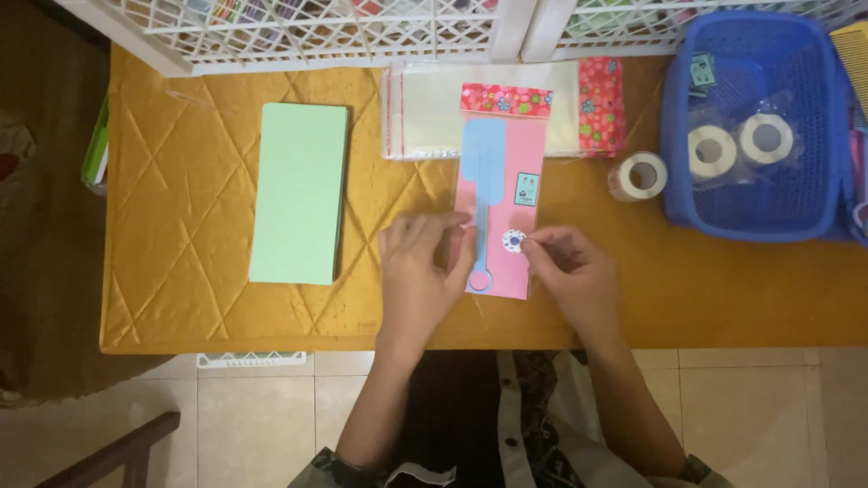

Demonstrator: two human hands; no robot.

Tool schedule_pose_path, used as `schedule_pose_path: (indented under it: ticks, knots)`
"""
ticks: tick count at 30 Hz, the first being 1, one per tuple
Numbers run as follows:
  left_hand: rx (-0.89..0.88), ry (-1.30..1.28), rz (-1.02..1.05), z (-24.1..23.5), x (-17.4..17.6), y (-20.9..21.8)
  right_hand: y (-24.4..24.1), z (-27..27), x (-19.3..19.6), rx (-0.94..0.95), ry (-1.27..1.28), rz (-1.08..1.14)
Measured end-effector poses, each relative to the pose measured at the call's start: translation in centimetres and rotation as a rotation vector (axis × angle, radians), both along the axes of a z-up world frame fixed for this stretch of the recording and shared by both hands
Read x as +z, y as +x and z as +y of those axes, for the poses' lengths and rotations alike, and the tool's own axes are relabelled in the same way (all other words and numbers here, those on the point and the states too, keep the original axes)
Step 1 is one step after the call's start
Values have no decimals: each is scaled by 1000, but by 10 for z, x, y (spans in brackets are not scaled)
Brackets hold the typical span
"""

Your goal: Packaging plastic combs into decorative paper sleeves and plastic bags, then sealing them with stickers.

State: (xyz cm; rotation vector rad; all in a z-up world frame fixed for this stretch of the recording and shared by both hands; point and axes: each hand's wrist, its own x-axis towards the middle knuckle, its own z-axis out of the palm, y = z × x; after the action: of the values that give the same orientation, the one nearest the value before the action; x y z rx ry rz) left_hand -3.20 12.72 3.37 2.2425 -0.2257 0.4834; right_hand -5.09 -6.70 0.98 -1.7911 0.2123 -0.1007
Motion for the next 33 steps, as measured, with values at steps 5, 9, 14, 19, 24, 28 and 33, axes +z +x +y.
schedule_pose_path:
  ticks: [5, 9, 14, 19, 24, 28, 33]
  knots:
    - [-115, -79, 96, -11, -14, 8, 3, -6, -13, -2, 37, 75]
    - [-130, -87, 149, -18, -25, 10, 4, -5, 1, 23, 37, 106]
    - [-114, -95, 177, -20, -29, 11, 6, -6, -3, 62, -52, 147]
    - [-97, -76, 237, -23, -23, 11, 9, -3, 9, 58, -209, 164]
    - [-102, -30, 273, -23, -20, 15, 13, -4, 6, 82, -274, 182]
    - [-96, -5, 270, -24, -24, 14, 14, -5, 10, 102, -323, 182]
    - [-77, 27, 274, -26, -26, 14, 17, -2, 16, 116, -375, 233]
